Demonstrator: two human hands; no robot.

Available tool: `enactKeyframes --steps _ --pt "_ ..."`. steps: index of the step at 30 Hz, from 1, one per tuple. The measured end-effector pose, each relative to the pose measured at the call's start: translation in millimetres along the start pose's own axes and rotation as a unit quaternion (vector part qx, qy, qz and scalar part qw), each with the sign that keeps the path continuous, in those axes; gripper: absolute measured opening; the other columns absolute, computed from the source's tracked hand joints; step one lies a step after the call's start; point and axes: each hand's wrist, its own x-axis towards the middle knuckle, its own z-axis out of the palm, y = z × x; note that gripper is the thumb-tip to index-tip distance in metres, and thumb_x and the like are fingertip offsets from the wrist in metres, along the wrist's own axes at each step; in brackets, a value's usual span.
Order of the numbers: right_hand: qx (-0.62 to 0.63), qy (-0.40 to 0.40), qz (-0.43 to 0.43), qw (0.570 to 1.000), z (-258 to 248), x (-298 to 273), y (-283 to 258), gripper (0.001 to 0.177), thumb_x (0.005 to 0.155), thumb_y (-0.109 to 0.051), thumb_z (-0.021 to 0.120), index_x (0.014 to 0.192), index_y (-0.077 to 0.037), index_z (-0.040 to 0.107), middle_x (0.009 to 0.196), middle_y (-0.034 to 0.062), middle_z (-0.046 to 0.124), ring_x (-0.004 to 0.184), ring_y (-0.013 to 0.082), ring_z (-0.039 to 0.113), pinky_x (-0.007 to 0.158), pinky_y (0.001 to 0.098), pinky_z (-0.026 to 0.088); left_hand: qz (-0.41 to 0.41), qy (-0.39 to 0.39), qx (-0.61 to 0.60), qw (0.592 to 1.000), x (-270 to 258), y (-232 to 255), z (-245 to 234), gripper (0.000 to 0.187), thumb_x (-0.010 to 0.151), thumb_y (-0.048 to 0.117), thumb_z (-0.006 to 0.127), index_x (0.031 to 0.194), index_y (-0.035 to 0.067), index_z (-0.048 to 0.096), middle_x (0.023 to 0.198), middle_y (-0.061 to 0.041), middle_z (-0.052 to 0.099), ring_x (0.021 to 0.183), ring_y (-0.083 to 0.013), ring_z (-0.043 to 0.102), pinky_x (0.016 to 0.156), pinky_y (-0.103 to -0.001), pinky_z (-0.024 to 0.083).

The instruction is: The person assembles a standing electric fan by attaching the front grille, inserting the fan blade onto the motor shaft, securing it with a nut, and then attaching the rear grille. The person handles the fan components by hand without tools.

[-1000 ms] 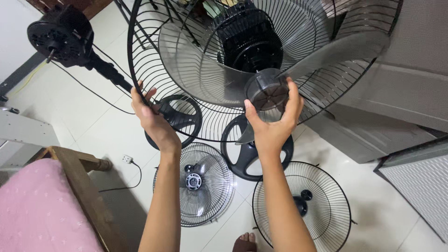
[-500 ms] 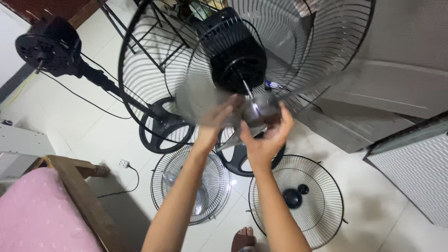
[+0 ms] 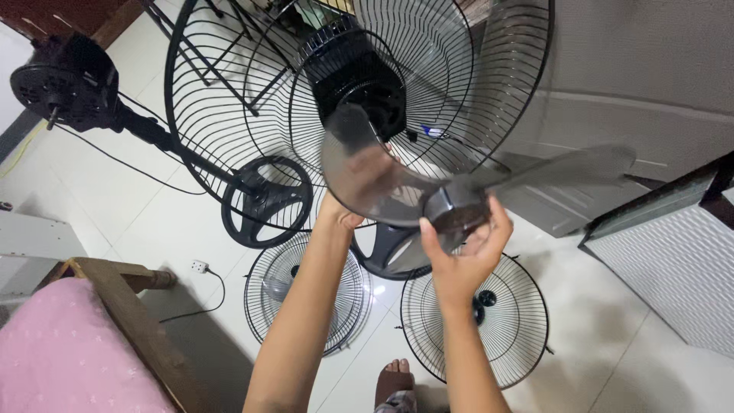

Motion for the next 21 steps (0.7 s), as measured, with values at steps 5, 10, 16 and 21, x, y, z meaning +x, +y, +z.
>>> enactKeyframes --steps 5,10,16,21 --pt "0.012 -0.078 -0.005 0.997 20.9 39.7 -20.6 0.088 0.082 -0.011 0.091 0.152 -0.002 0.037 0.139 0.0163 0.052 0.127 0.0246 0.061 0.110 0.0365 0.054 -0.143 -0.026 -0.043 0.988 5.6 18.6 0.0 0.028 0.097 0.015 0.072 0.118 -0.003 0.067 0.112 -0.013 0.070 0.102 -0.0244 0.070 0.092 -0.039 0.060" --pt "-0.152 -0.081 -0.104 0.979 33.6 54.4 -29.3 0.085 0.073 -0.017 0.096 0.143 -0.001 0.050 0.126 0.0116 0.054 0.114 0.0229 0.060 0.097 0.0345 0.054 -0.123 -0.012 0.011 0.992 7.4 21.2 0.2 0.037 0.095 0.016 0.073 0.121 -0.010 0.065 0.117 -0.020 0.070 0.103 -0.0293 0.069 0.091 -0.042 0.058" --pt "-0.171 -0.073 -0.090 0.978 46.6 46.6 -35.3 0.086 0.072 -0.020 0.098 0.143 -0.003 0.053 0.126 0.0116 0.054 0.112 0.0255 0.061 0.096 0.0365 0.054 -0.051 -0.092 0.065 0.992 6.0 10.8 -17.7 0.043 0.093 0.009 0.068 0.132 -0.007 0.060 0.129 -0.017 0.068 0.116 -0.0245 0.067 0.103 -0.035 0.054" --pt "-0.174 -0.096 -0.106 0.974 50.1 46.8 -33.5 0.086 0.070 -0.020 0.097 0.143 -0.004 0.055 0.127 0.0129 0.054 0.112 0.0272 0.063 0.095 0.0363 0.057 -0.043 -0.087 0.121 0.988 12.4 2.2 -26.9 0.034 0.106 0.004 0.059 0.139 -0.004 0.059 0.135 -0.014 0.064 0.118 -0.0200 0.064 0.106 -0.035 0.052"
